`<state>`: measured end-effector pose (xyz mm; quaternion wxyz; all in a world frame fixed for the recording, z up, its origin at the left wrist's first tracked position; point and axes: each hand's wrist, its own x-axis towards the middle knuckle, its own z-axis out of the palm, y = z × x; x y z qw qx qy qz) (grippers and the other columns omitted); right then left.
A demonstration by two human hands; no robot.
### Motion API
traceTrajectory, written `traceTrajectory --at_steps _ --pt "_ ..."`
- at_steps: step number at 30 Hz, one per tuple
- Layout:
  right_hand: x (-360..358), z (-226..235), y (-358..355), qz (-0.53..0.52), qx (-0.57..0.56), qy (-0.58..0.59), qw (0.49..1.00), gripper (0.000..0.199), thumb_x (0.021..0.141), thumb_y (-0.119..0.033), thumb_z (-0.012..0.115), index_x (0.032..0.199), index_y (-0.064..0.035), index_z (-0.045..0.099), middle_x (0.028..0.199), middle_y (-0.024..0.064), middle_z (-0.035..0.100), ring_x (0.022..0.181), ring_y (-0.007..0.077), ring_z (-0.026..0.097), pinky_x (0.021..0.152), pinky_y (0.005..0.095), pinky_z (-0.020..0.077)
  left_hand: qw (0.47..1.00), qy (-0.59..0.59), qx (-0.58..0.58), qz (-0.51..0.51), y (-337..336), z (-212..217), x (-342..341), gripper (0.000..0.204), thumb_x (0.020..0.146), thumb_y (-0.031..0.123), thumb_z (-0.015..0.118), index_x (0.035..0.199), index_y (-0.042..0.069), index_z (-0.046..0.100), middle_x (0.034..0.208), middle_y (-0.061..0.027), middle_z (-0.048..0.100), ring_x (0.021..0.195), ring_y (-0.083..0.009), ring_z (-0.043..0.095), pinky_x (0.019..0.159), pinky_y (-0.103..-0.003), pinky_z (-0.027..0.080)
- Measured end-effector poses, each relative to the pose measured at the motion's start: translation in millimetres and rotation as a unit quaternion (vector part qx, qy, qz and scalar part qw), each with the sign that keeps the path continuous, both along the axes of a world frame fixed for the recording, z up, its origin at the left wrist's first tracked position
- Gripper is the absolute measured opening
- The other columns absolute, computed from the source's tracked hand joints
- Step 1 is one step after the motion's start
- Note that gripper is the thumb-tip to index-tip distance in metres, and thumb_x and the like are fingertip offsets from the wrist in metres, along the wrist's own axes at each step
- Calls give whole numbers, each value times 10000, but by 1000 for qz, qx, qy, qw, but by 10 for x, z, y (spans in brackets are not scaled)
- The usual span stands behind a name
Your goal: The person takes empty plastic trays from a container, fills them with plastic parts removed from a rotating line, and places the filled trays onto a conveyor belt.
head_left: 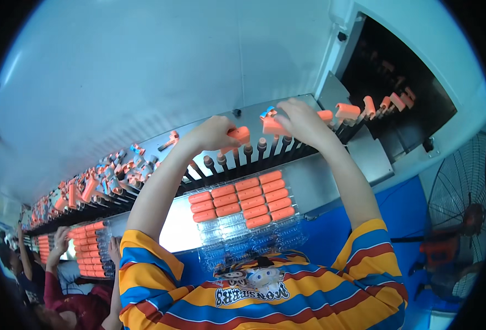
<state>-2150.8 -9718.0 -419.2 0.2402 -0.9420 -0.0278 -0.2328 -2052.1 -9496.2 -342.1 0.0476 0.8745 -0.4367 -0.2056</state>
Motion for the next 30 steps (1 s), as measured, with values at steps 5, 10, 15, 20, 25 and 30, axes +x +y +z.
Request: traceTrajectory --at_steps 5,10,15,20,25,30 --pt "178 84 274 143 26 225 963 276 763 -225 693 907 2 631 911 145 613 985 311 584 840 423 453 997 -4 70 43 318 86 -133 290 795 214 657 981 -8 676 886 -177 641 883 -307 628 748 -404 491" --pt "167 -14 852 122 -204 -63 969 241 707 -151 718 893 -57 596 850 85 584 863 270 564 763 392 428 952 -305 -10 -24 938 -99 -337 175 758 43 598 919 -26 612 959 -173 558 999 -335 552 801 -406 490" --pt "-281 17 1575 98 -109 -170 975 401 686 -113 691 1065 -51 577 953 86 601 882 276 551 814 399 432 910 -382 -161 -8 1696 -255 -713 295 769 56 604 1055 -5 569 827 -105 522 818 -264 552 687 -364 474" --pt "-649 -1215 2286 218 -81 92 968 504 748 -155 667 1231 -73 551 1123 104 580 993 263 550 854 391 436 972 -233 -36 4 2506 -1327 -1124 401 791 101 600 1177 17 534 882 -86 587 834 -230 605 712 -324 503" --pt "-840 -1629 2689 162 -117 85 976 451 839 -175 537 1279 -75 526 1278 156 506 1130 320 519 909 424 422 962 -269 -42 -18 2721 -1959 -1395 456 820 113 571 1253 -22 529 1374 -231 431 1253 -349 432 1003 -388 418" --pt "-1006 -1619 2540 117 -51 94 987 467 821 -180 584 1272 -68 538 1341 170 468 1248 334 434 1001 469 356 967 -230 -111 25 2627 -1879 -1462 537 811 153 632 1300 -9 479 1370 -250 413 1252 -410 413 1018 -517 351"
